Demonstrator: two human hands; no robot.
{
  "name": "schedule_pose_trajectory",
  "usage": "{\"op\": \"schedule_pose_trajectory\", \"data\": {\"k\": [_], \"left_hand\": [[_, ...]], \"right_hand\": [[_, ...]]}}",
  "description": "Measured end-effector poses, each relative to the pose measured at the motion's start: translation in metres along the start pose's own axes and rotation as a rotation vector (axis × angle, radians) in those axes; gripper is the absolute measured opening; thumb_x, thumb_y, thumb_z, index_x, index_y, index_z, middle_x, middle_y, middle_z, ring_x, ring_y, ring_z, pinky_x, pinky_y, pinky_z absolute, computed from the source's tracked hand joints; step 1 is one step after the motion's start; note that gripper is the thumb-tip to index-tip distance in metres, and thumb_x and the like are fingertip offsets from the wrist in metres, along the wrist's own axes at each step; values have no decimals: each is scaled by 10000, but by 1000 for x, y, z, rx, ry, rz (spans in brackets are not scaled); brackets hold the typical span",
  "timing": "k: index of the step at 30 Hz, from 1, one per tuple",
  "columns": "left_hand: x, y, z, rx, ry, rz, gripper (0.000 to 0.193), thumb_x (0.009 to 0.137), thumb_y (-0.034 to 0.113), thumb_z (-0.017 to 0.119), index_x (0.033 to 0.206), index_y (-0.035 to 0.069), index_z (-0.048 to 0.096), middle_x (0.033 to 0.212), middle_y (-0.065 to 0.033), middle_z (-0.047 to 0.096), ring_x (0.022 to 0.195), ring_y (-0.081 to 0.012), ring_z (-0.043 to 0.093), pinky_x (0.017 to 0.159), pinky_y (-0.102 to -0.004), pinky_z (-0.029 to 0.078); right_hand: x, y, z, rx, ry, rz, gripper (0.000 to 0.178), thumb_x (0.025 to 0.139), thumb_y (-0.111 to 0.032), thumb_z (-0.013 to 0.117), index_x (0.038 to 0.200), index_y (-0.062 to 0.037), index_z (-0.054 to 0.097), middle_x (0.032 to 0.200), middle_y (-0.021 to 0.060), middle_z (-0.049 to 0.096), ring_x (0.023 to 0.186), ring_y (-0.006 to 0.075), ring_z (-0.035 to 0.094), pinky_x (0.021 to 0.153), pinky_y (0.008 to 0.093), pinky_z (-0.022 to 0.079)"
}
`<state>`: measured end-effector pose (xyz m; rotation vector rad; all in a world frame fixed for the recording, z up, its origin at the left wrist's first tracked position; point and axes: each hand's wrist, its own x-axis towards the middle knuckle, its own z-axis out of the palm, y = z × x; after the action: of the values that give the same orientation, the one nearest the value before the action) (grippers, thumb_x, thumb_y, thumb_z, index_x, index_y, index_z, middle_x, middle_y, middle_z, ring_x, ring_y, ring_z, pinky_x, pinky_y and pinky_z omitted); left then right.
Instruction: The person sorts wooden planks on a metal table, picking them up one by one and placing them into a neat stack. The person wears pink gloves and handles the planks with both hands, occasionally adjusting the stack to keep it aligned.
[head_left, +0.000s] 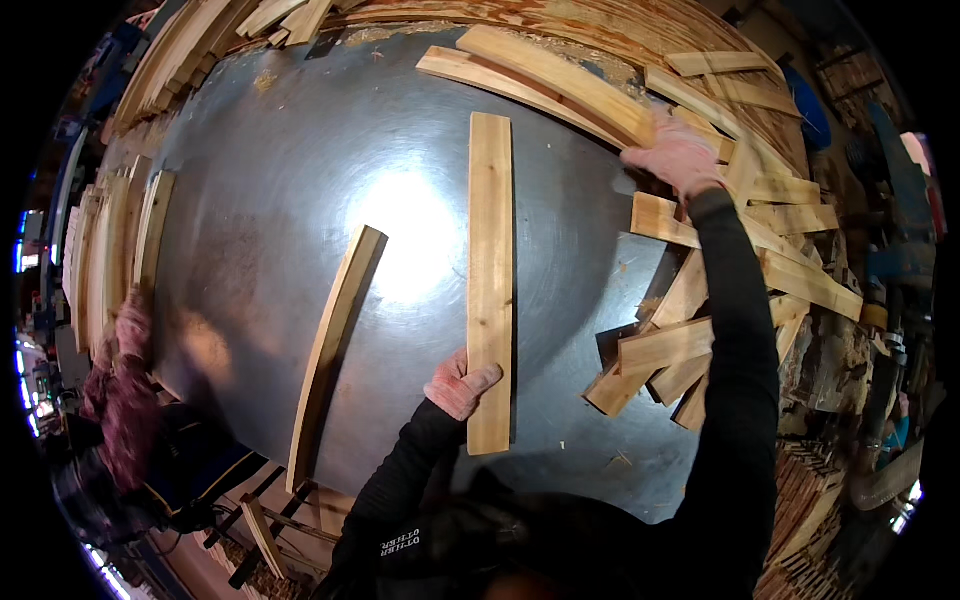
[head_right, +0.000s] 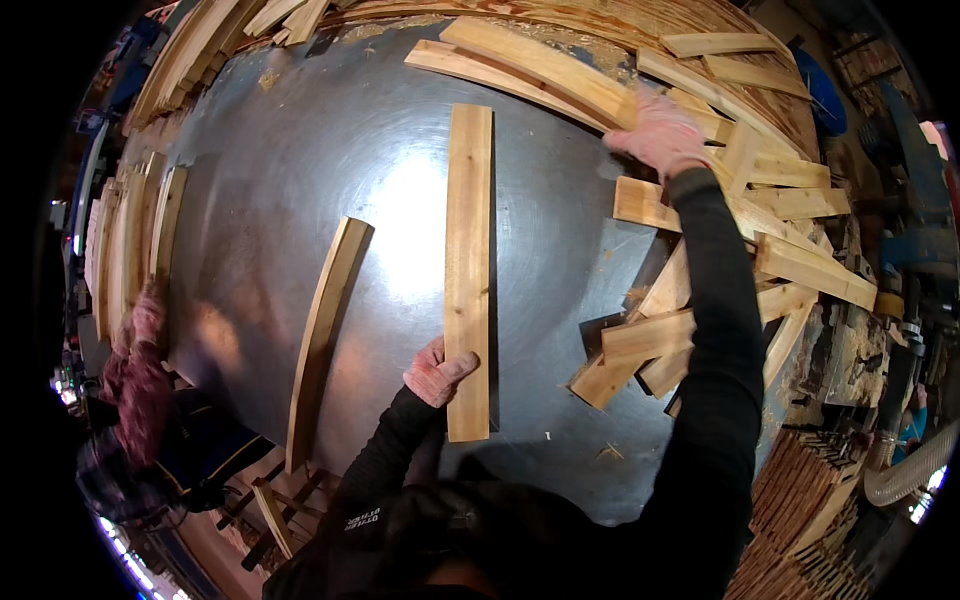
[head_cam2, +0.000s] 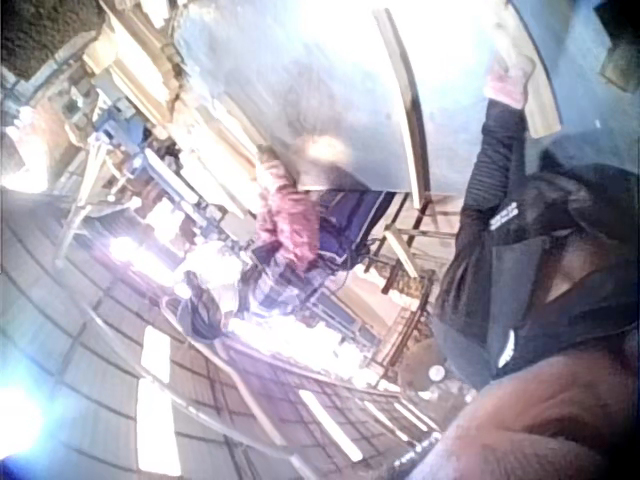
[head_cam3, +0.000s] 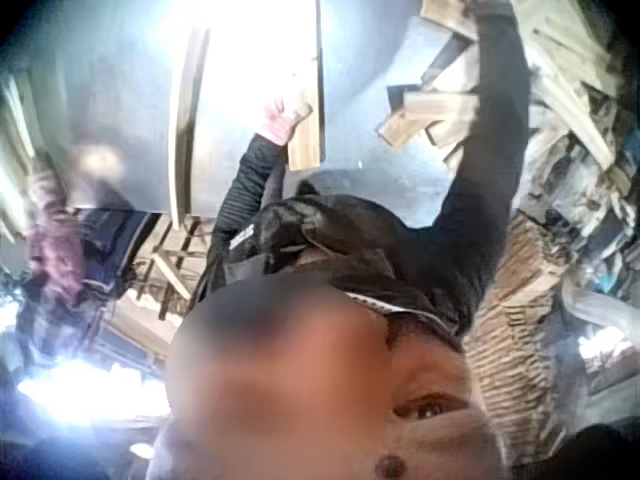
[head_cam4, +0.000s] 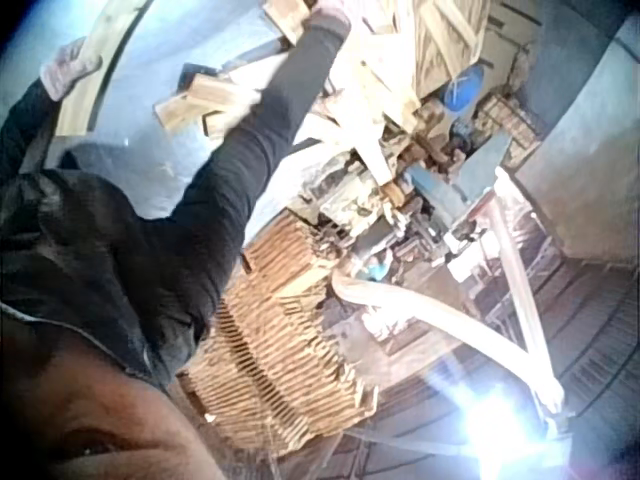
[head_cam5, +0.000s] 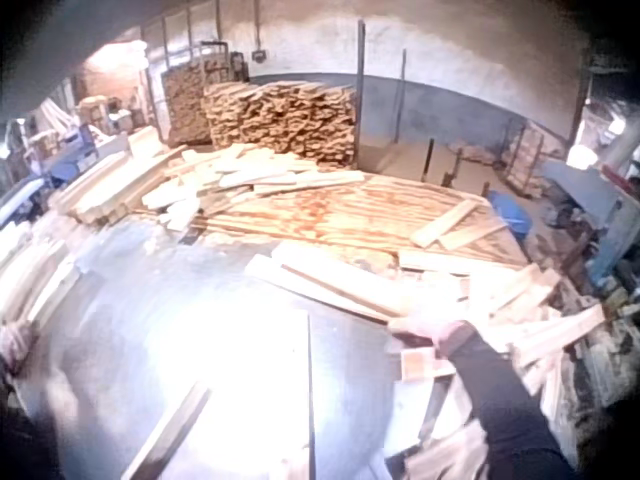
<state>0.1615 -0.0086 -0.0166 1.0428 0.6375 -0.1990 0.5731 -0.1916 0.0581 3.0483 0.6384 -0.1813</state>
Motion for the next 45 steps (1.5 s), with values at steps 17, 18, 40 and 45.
{"op": "schedule_pose_trajectory", "data": {"k": [17,18,40,45], "left_hand": [[47,5,32,-738,-195,-103,463,990,258,534,1354,-20,461,1317,-139,553,1110,-219,598,923,-349,505],[54,3,40,-760,-236,-129,465,996,221,514,1385,-16,420,1362,-135,514,1108,-229,594,907,-352,519],[-11,-13,-12,-110,-132,145,600,849,363,739,1279,13,510,1083,-57,630,935,-154,613,807,-290,509],[-37,10,-22,6,167,103,406,810,129,680,1187,22,574,974,-33,647,825,-135,604,752,-281,505]], "right_hand": [[-198,-46,74,972,-483,-424,406,1000,-185,476,1323,58,519,1217,184,647,1149,287,601,1049,343,430],[-211,-54,90,858,-425,-614,451,1009,-221,471,1357,65,482,1249,207,627,1189,308,579,1051,335,421],[-255,-149,61,597,-471,-784,647,979,-456,429,1426,10,381,1141,229,637,1003,398,642,886,425,519],[-86,-117,8,-146,241,-534,902,812,-529,656,1499,-64,304,1511,166,378,1422,317,314,1165,469,212]]}}
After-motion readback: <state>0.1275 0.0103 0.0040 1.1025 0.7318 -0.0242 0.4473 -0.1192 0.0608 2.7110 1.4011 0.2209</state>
